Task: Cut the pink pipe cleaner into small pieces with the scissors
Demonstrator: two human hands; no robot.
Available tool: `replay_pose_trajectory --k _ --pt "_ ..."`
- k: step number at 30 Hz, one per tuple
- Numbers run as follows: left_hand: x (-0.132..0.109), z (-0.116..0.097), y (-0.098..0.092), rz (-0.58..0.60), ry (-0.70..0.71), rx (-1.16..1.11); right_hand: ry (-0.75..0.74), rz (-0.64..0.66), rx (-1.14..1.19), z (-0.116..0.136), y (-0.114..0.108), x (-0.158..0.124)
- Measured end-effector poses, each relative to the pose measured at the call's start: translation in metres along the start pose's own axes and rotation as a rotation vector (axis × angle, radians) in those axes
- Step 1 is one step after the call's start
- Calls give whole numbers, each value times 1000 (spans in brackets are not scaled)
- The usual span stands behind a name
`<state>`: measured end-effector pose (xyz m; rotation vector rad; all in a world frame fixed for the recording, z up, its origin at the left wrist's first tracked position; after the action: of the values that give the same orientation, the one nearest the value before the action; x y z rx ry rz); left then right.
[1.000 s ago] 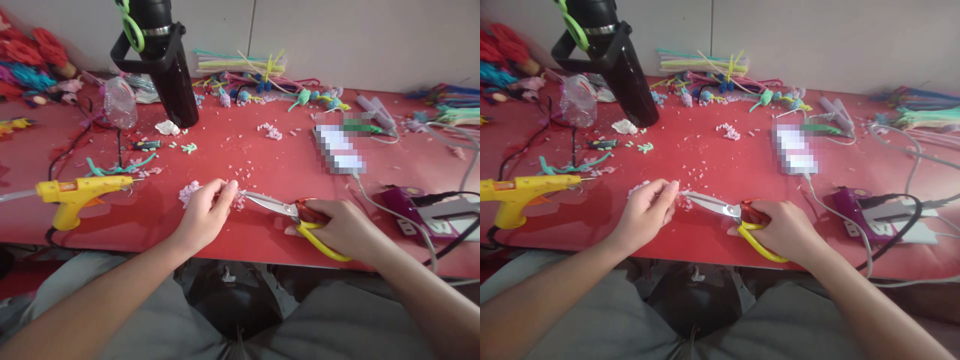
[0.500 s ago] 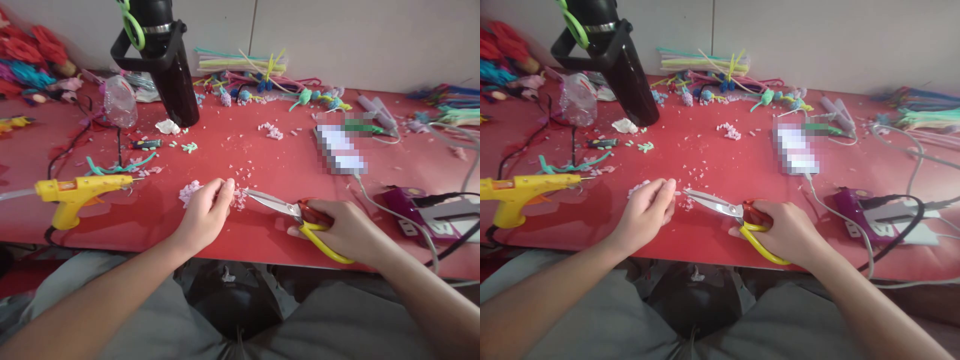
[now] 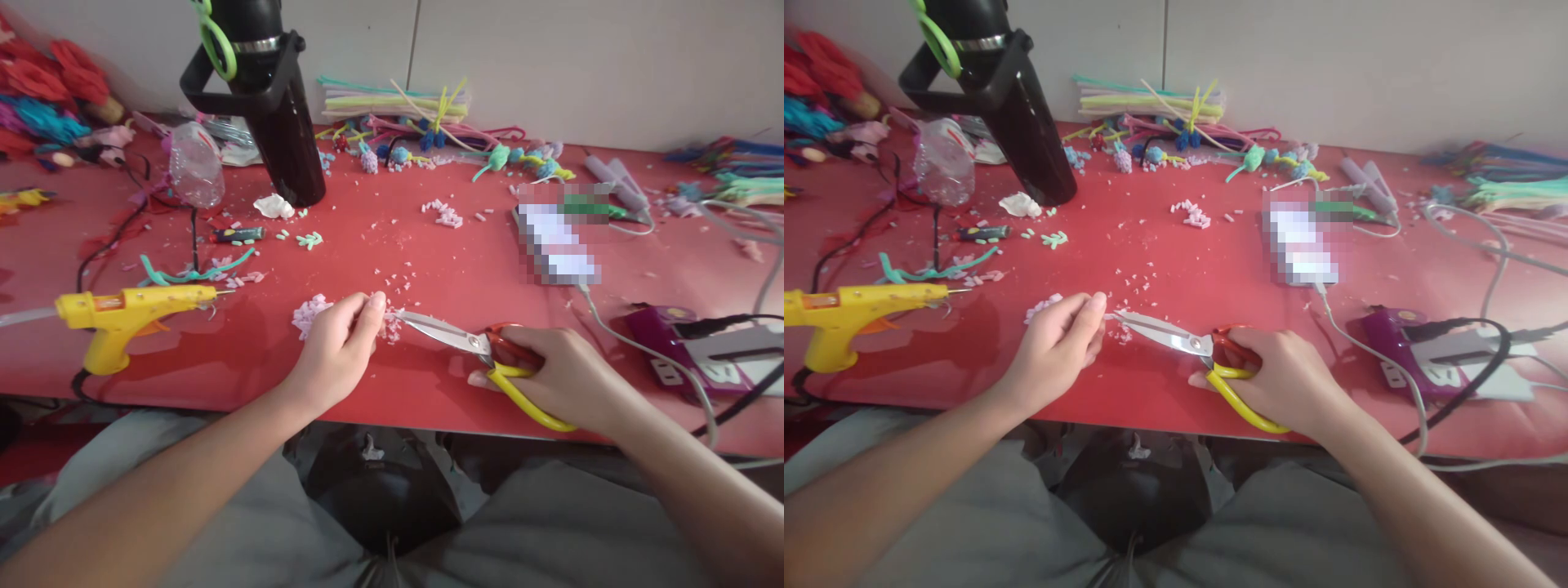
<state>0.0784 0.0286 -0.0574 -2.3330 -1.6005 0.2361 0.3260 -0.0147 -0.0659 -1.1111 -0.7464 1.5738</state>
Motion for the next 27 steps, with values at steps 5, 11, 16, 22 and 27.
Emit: replay_pose_trajectory --k 5,11,16,22,27 --pt "1 1 1 -2 14 -24 -5 7 -3 -1 1 1" --pt "1 1 1 7 10 -6 9 11 -7 -2 2 2" --pt "0 1 1 9 8 -5 38 15 -4 0 0 3" --pt "0 3 1 2 3 -5 3 1 8 -2 1 0" --pt "0 3 0 10 4 -7 -5 5 -23 -3 2 -2"
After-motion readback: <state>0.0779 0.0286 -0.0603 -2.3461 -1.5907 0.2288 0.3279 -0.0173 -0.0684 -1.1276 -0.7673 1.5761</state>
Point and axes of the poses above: each hand's wrist, its own x-axis towards the middle knuckle, its own y-axis out of the palm, z = x × y, the point moved 5 cm from there along x, towards the middle knuckle, and after that the axes turned 6 degrees about z, right-handed, at the moved point
